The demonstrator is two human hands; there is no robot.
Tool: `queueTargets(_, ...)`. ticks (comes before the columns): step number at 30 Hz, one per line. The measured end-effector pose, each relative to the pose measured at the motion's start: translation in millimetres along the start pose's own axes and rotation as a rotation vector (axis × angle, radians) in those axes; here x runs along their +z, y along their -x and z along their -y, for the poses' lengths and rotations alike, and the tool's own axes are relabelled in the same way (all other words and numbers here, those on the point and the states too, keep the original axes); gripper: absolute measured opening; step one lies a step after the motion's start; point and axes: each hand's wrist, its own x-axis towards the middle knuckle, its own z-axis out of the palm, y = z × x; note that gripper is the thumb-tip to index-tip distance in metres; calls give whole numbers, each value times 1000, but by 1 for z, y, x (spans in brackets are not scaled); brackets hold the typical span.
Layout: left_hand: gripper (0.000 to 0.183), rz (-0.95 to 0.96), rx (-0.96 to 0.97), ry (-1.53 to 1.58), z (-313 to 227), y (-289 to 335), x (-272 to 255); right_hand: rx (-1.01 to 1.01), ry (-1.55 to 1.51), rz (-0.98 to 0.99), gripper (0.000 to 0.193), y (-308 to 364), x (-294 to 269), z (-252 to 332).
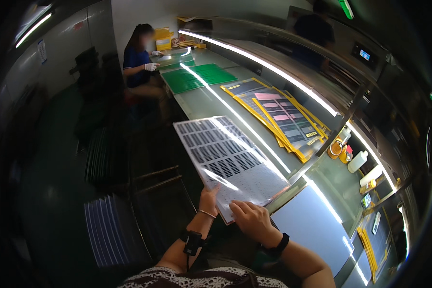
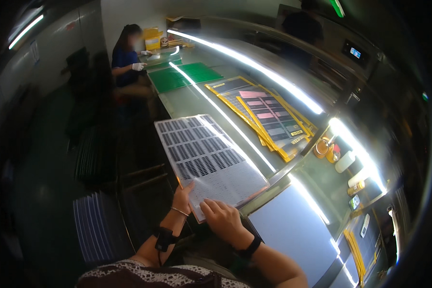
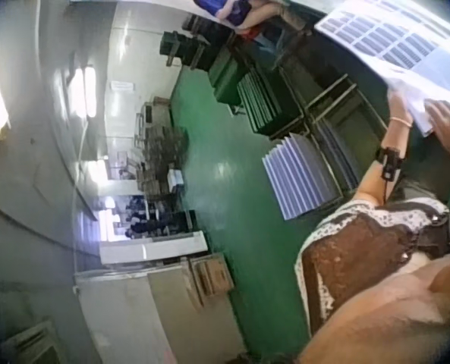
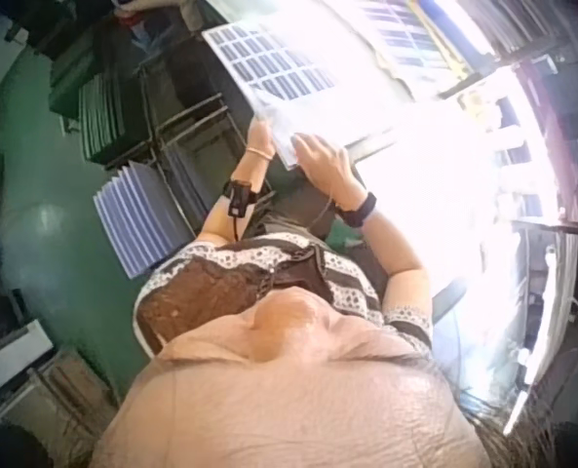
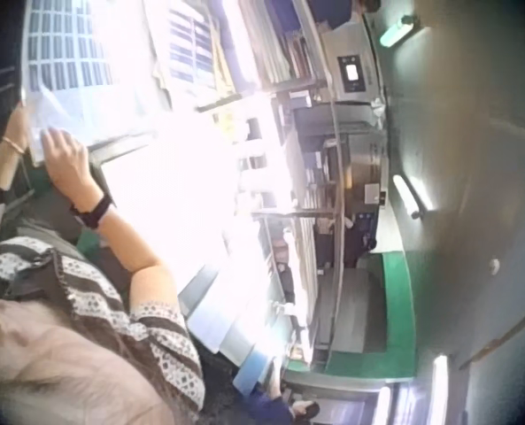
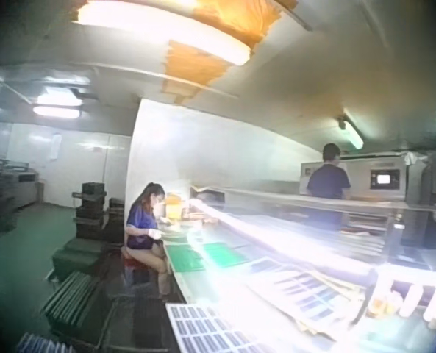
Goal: Organizing and transferring metal plates and frames between storage racks and a workstation in a fabrication facility.
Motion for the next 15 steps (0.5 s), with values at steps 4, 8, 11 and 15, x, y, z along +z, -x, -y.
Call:
queueTargets(4,29,-82,74,-204,-41,31,3,201,113,16,30,3,-35,-35)
queueTargets(8,27,-57,115,-274,-103,61,-43,350,89,-352,36,14,-146,-105)
queueTargets(11,26,-163,235,-308,-146,88,-88,698,230,-356,37,53,-251,-118)
queueTargets(15,26,-331,441,-383,-186,103,-134,497,855,-154,37,105,-347,-71)
